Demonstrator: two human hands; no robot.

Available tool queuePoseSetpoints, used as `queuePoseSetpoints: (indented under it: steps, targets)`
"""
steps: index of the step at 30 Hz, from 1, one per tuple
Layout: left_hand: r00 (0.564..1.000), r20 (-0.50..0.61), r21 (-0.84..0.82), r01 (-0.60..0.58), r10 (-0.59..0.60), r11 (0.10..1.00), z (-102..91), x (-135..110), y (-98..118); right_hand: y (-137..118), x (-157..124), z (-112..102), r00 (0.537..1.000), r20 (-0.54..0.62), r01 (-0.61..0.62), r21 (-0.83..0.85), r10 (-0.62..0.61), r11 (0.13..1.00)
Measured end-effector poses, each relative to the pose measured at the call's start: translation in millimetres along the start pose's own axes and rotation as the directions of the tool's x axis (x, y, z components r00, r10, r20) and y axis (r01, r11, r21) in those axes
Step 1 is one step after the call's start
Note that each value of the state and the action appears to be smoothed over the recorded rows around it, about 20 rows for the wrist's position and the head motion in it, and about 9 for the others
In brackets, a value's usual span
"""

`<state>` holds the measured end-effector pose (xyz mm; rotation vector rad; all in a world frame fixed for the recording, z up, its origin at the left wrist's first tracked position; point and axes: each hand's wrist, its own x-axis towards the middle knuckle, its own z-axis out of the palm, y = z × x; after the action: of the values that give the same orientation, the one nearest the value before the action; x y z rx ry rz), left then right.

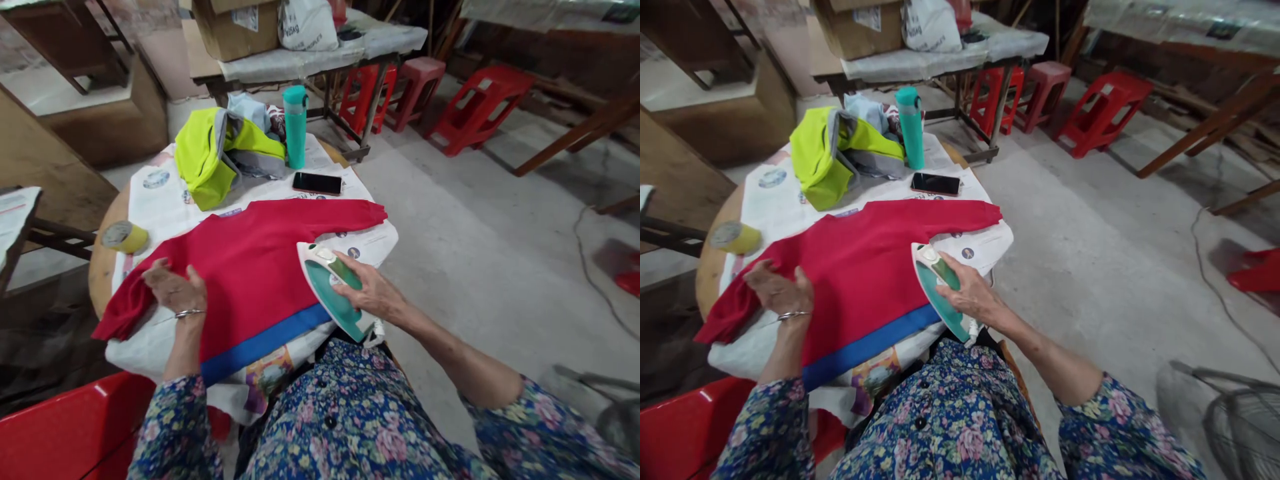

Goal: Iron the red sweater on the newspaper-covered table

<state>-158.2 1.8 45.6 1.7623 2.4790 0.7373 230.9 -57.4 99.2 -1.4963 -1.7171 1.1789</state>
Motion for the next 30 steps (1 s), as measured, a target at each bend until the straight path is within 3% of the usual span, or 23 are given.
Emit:
queuePoseSetpoints:
  steps: [1,3,5,7,10,15,19,20,22,24,27,30]
  targets:
    - [0.998,-0.064,0.005,-0.024,0.024,1.0,7.0,-6.3,17.3,3.9,-3.6,-4.0,0.999,-0.04,0.001,-0.018,-0.002,1.0]
    - [0.963,0.071,-0.003,-0.26,0.259,0.966,25.1,-18.7,53.2,6.5,-9.5,-8.4,0.996,-0.091,0.003,-0.044,-0.007,0.999]
    - [0.857,0.253,-0.021,-0.458,0.448,0.888,45.3,-29.7,83.0,3.8,-12.9,-8.2,0.993,-0.112,0.029,-0.053,-0.034,0.998]
    - [0.796,0.344,-0.016,-0.525,0.498,0.851,62.8,-38.8,101.3,-1.2,-14.0,-5.3,0.991,-0.112,0.068,-0.043,-0.072,0.997]
    - [0.784,0.37,0.024,-0.544,0.498,0.839,76.8,-47.5,108.5,-6.4,-13.0,0.4,0.994,-0.063,0.09,-0.012,-0.091,0.996]
    - [0.734,0.468,0.075,-0.589,0.493,0.805,63.0,-41.6,101.2,-0.4,-12.3,2.7,0.999,-0.004,0.055,0.002,-0.055,0.999]
    - [0.625,0.643,0.092,-0.637,0.443,0.765,29.9,-7.6,117.4,10.6,-14.4,-0.2,0.993,-0.093,0.063,-0.057,-0.068,0.996]
    - [0.606,0.685,0.109,-0.633,0.403,0.767,22.7,3.8,128.8,12.7,-15.2,-0.4,0.99,-0.124,0.062,-0.071,-0.07,0.996]
    - [0.632,0.696,0.161,-0.6,0.341,0.783,14.8,25.4,160.7,15.4,-17.4,0.5,0.985,-0.161,0.053,-0.092,-0.068,0.994]
    - [0.628,0.658,0.116,-0.63,0.416,0.768,17.6,40.5,201.4,15.7,-21.0,3.0,0.986,-0.154,0.05,-0.107,-0.067,0.993]
    - [0.502,0.671,-0.037,-0.713,0.546,0.701,38.3,44.0,264.5,13.4,-29.3,8.7,0.995,-0.071,0.069,-0.109,-0.077,0.992]
    - [0.446,0.704,-0.016,-0.768,0.552,0.641,65.7,28.4,312.0,10.3,-38.7,14.3,0.998,0.015,0.054,-0.097,-0.053,0.994]
